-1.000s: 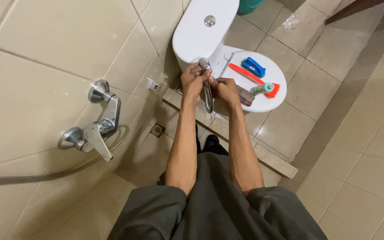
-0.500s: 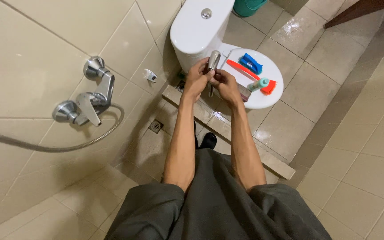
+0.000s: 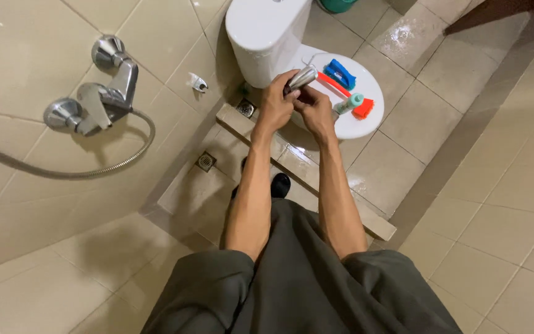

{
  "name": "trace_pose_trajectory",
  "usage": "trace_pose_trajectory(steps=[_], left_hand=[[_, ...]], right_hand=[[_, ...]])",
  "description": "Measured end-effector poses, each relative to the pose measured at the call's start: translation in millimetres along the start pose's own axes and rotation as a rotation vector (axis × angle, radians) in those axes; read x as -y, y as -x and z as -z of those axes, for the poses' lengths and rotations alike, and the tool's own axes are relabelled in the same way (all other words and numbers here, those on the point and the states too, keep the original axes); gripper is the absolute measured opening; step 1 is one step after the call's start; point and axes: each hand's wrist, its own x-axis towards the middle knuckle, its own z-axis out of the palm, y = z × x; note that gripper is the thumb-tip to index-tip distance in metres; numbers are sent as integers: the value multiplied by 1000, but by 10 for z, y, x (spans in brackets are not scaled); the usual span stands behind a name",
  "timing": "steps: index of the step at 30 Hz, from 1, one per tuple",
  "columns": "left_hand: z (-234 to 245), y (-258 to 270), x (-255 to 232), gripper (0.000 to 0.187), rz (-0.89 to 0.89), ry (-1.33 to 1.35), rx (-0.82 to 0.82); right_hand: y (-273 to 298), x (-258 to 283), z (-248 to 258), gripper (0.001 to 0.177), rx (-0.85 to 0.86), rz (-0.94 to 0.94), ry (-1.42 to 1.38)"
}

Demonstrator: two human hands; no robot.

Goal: The person wipes a small metallic object with a cloth, turning it over to clean all sides, and then uses a cloth to wipe the top surface of a toilet tank.

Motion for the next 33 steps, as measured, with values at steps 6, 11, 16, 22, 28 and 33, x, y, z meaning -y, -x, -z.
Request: trace_pose_trajectory(steps=[6,11,16,22,28,33], left_hand=[[21,180,-106,46,45,27,60],[106,203,-167,45,85,53,125],[226,181,-125,45,145,15,223],[393,121,-64,44,102,-12,286],[629,73,-115,47,90,-14,333],[757,84,-68,53,19,-3,282]], right_hand=[[198,179,114,39,-53,208,167],[269,398,90,67,-135,129,48],[271,415,77,60,-106,258,182],[280,477,-75,43,-173,168,259],[284,497,-270,39,-212,161,254],[298,428,-438,40,-298,189,323]])
